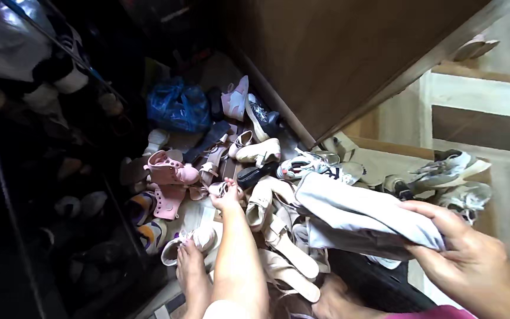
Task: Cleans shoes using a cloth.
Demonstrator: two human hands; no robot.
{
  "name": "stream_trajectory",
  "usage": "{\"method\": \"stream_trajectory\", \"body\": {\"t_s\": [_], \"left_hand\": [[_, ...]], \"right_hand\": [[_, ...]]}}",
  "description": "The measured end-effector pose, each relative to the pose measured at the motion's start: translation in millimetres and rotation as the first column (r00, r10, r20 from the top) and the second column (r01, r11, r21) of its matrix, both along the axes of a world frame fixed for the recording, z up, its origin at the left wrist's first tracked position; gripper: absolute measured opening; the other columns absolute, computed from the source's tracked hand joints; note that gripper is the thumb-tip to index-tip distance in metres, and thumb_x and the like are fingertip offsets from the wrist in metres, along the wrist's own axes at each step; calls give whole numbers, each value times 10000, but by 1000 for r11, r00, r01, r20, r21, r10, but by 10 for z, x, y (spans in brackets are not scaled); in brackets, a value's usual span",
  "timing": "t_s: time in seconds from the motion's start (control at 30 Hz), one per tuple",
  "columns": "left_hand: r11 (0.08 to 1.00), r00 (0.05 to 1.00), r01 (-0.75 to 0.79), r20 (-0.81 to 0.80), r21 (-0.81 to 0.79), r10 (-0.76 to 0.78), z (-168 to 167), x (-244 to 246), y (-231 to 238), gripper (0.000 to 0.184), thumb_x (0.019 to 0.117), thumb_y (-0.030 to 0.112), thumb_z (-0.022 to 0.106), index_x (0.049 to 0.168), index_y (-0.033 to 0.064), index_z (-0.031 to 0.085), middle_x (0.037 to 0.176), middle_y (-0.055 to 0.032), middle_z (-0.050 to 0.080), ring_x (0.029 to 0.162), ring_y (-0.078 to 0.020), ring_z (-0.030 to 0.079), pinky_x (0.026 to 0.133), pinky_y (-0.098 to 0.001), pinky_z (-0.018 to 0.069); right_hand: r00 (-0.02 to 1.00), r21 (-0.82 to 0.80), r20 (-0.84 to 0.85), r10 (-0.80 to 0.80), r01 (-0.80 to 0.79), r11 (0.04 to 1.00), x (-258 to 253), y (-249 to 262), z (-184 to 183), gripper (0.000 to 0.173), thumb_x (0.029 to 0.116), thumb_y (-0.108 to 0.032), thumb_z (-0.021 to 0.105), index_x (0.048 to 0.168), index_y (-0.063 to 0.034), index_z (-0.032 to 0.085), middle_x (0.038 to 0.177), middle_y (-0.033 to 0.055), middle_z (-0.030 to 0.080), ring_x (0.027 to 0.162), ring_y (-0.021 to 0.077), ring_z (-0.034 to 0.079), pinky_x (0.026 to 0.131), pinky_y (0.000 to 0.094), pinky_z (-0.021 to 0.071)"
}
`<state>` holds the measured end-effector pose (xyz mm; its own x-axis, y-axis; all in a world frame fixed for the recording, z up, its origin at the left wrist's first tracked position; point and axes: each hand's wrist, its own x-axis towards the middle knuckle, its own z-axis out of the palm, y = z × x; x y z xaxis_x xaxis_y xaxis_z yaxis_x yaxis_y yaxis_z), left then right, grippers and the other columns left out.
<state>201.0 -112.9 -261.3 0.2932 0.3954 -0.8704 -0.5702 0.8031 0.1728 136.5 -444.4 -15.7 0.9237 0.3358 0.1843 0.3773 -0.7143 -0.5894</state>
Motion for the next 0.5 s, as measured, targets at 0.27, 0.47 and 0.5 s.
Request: {"method": "stream_trajectory", "body": {"t_s": [0.27, 0.47, 0.5], "left_hand": [[992, 990, -112, -82, 49, 116, -106, -147, -39, 721, 1023, 658, 143, 1435, 100, 337, 1141, -105, 557, 971, -181, 627, 815, -298, 554], [961, 966, -256, -18, 105, 259, -23, -374, 176, 749, 1018, 682, 104, 1444, 102, 311, 1170, -96, 528, 1002, -158, 586, 846, -277, 524], [964, 968, -239, -45, 114, 246, -12, -421, 228, 715, 1019, 675, 101, 1358, 104, 365, 1047, -65, 516, 879, -129, 572, 769, -256, 517]], "right_hand": [[998, -50, 67, 21, -17, 999, -6, 181, -88, 407, 854, -170, 555, 1203, 4, 674, 1054, 147, 750, 987, 233, 717, 897, 387, 559], [994, -47, 88, 68, -64, 997, -34, 270, -118, 408, 833, -147, 545, 1189, -5, 684, 1057, 126, 755, 982, 247, 723, 907, 468, 543], [993, -45, 89, 74, -70, 997, -36, 279, -115, 418, 824, -140, 537, 1190, -2, 684, 1051, 130, 754, 977, 259, 724, 902, 480, 541]]}}
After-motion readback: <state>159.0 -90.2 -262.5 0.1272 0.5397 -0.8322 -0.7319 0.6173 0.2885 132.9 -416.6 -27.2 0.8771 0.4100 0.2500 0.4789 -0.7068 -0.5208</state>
